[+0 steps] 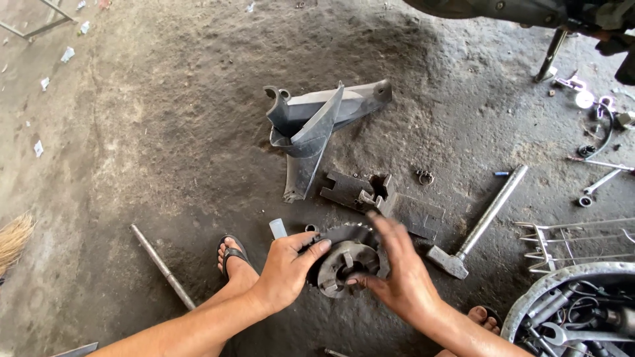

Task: Repairing a motorcycle sprocket hub using a hammer and punch to seat or remove a component

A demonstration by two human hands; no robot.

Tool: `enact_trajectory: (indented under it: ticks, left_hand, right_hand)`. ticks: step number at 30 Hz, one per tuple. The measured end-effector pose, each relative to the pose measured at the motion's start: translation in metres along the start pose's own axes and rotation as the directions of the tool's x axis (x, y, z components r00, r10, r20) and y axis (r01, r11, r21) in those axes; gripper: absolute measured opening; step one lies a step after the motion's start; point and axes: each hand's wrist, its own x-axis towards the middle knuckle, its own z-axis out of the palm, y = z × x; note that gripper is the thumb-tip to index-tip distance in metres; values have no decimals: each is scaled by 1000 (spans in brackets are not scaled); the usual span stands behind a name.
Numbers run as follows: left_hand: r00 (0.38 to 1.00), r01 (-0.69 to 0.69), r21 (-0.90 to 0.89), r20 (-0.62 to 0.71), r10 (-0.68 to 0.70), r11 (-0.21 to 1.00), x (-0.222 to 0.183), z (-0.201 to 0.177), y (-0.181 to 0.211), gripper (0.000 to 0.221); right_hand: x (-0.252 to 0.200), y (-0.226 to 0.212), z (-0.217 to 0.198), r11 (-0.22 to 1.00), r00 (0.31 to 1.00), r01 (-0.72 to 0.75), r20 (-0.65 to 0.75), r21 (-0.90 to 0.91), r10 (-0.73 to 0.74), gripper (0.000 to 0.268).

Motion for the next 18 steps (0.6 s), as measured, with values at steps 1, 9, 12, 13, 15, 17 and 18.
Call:
enact_trajectory:
  ticks: [1,9,12,13,15,17,18]
  left_hand:
    - [1000,-17,39,-9,18,999,-2,0,1,25]
    - [996,-66,209,-49,78,976,4,2,-12,23]
    - [999,24,161,-41,-17,987,13,0,-17,23]
    - [998,64,51,-21,-63,997,16,0,-14,25]
    - [995,103,-59,5,-103,993,21,1,-11,29]
    - [974,227,-307,94,-207,924,26,4,-9,28]
    - [974,226,-307,97,-206,924,27,5,-13,28]
  right_hand:
    - [0,-4,-2,991,984,-128,129,40,122,118]
    - [-3,-4,8,978,949,-196,266,71,171,102]
    - [4,-4,8,980,973,-151,192,127,125,100]
    - [7,0,8,917,947,-301,194,263,255,95]
    - [9,9,10,813,901,-433,214,389,377,93]
    - [8,21,13,786,878,-476,265,396,399,102]
    - [4,30,13,786,878,-476,263,394,400,102]
